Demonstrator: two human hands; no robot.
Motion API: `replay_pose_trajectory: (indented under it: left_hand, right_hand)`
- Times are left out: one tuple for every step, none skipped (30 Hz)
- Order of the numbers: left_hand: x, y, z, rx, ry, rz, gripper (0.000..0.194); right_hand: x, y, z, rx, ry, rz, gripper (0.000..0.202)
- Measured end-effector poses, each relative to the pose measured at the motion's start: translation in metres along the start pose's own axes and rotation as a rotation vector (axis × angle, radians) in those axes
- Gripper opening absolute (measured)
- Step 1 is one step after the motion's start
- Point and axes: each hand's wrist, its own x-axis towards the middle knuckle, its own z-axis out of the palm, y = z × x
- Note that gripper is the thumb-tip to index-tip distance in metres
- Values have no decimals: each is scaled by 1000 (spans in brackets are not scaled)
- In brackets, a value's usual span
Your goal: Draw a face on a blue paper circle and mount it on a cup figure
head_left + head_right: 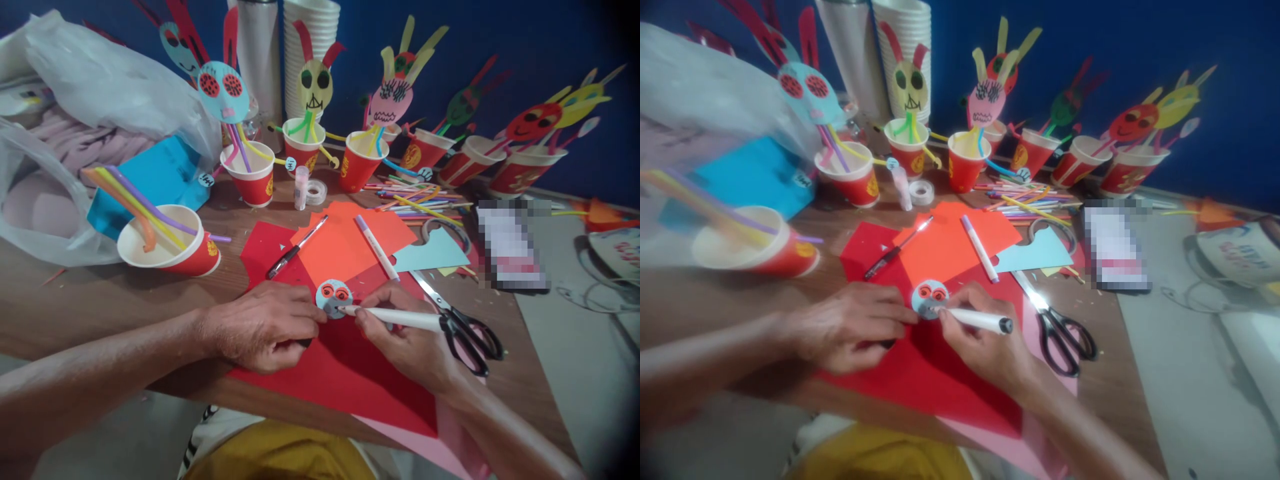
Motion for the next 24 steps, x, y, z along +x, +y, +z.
replay_pose_trajectory:
  left_hand:
    - [0, 0, 0, 3, -6, 1, 14]
    - [0, 0, 0, 7, -13, -1, 14]
    - [1, 0, 0, 11, -20, -4, 14]
    - [1, 0, 0, 15, -27, -8, 14]
    - [1, 1, 0, 19, -34, -12, 14]
    - [1, 1, -1, 24, -39, -17, 15]
    - [1, 1, -1, 27, -43, -20, 15]
    - [2, 1, -1, 28, -44, -21, 14]
    - [2, 1, -1, 28, -42, -22, 14]
    - [2, 1, -1, 28, -40, -25, 14]
    - [2, 1, 0, 27, -41, -27, 14]
    - [1, 1, 0, 29, -44, -30, 14]
    - [1, 1, 0, 31, -48, -33, 14]
    - [1, 1, 0, 33, -54, -36, 14]
    - [1, 1, 0, 33, -60, -38, 14]
    - [1, 1, 1, 31, -64, -38, 13]
    - [1, 1, 1, 27, -65, -38, 14]
    - [1, 0, 1, 22, -66, -37, 14]
    - [1, 0, 1, 18, -66, -36, 14]
    - [1, 0, 1, 16, -66, -37, 14]
    - [1, 0, 2, 16, -66, -36, 14]
    - [1, 0, 2, 16, -68, -36, 13]
    - [1, 0, 2, 19, -72, -37, 13]
    - [1, 0, 2, 21, -75, -37, 13]
  right_hand:
    - [0, 0, 0, -1, -10, 0, 11]
    - [0, 0, 0, 0, -17, 1, 11]
    - [0, 0, 0, 1, -22, 6, 11]
    - [0, 0, 0, 2, -27, 12, 11]
    - [0, 0, 0, 1, -32, 20, 10]
    - [0, 0, 1, -1, -33, 27, 10]
    - [0, 0, 1, -7, -32, 32, 10]
    - [0, 0, 1, -12, -31, 33, 10]
    - [0, 0, 1, -20, -30, 30, 10]
    - [0, 0, 1, -27, -27, 25, 10]
    - [1, 0, 1, -36, -24, 17, 10]
    - [0, 0, 1, -44, -23, 8, 10]
    - [0, 0, 1, -50, -21, 3, 10]
    - [0, 1, 1, -53, -18, 2, 9]
    - [0, 2, 1, -56, -16, 7, 9]
    - [-1, 2, 1, -57, -16, 14, 9]
    - [-2, 3, 1, -59, -23, 24, 8]
    - [-2, 4, 0, -63, -32, 32, 8]
    - [-2, 5, 0, -71, -41, 39, 8]
    - [-3, 6, 0, -80, -48, 41, 8]
    - [-2, 6, 0, -89, -54, 40, 9]
    - [-2, 6, 0, -97, -56, 37, 9]
    - [-2, 6, 0, -104, -58, 34, 9]
    - [-1, 6, 0, -108, -57, 32, 10]
